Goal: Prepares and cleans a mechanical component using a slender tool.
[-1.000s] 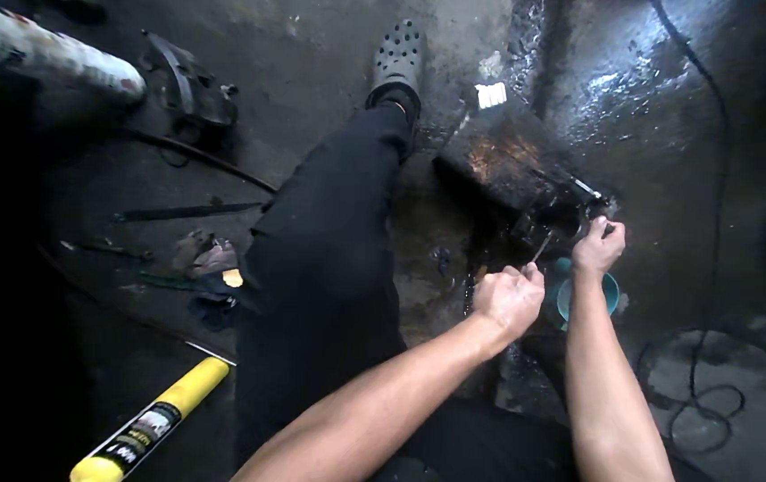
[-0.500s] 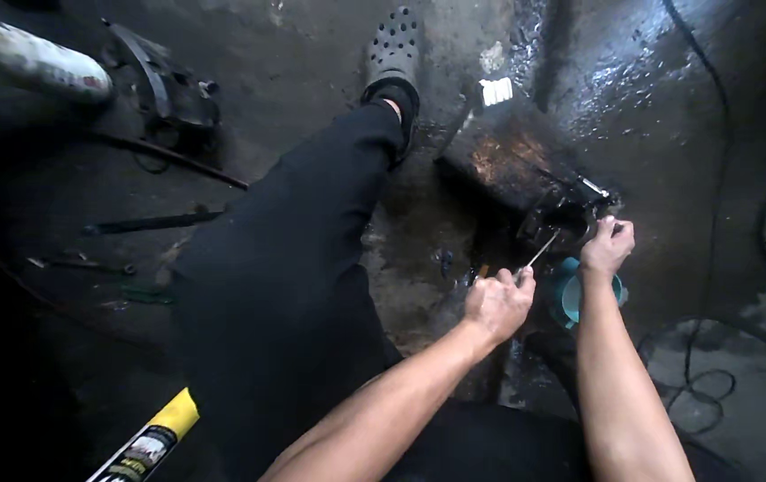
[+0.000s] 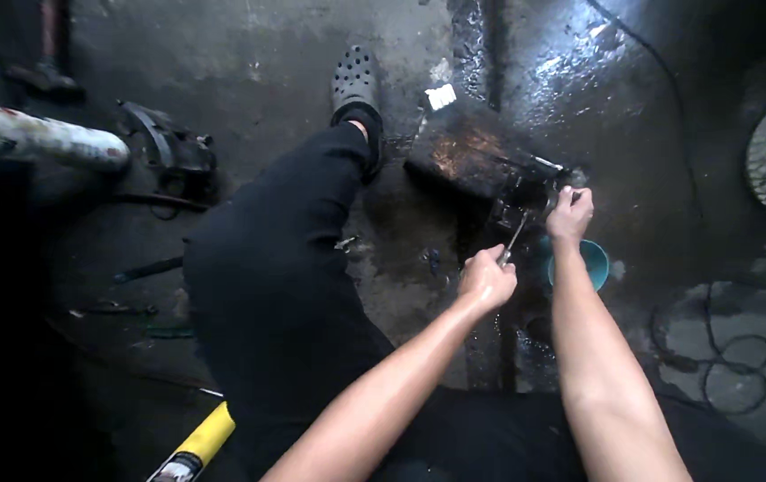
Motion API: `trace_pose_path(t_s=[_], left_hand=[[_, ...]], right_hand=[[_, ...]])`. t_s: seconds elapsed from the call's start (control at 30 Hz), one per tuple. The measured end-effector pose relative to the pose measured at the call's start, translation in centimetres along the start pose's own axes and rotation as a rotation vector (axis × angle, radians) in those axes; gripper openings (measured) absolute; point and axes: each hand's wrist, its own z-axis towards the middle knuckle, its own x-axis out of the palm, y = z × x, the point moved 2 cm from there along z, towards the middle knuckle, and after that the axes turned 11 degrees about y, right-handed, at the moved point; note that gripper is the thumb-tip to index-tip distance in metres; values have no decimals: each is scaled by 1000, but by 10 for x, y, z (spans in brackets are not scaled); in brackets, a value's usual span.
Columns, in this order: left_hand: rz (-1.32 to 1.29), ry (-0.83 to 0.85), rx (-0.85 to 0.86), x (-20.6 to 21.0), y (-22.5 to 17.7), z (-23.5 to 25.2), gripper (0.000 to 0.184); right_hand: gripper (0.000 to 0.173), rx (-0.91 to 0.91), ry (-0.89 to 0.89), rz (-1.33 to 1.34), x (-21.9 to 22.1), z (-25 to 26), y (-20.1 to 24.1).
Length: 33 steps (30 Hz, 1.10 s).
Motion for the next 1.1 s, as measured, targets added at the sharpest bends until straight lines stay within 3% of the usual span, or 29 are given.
trace_pose_path(t_s=[0.33,0.5,0.57,0.73,0.9,1.03,1.1], left_hand=[[131,-221,186,30,57,35,44],[477,-441,303,37,84,54,43],[510,-435,274,36,77,50,44],[95,-151,76,16,11,11,42],[-130,-118,189,5,37,33,38],[-686,43,155,20,56,42,40],[-756,59,136,26,54,41,38]], right_hand=[[39,12,59,-27,-3,2,-1],[37,-4,67,-36,-5,2,-4],[37,-4,74,-32,-6,3,-3],[39,0,77,-45,-5,1,-2],[39,8,75,-43,-5,3,-1],[41,27,83,-53,-5,3,-2],[41,30,77,-51,-4,4,-3]])
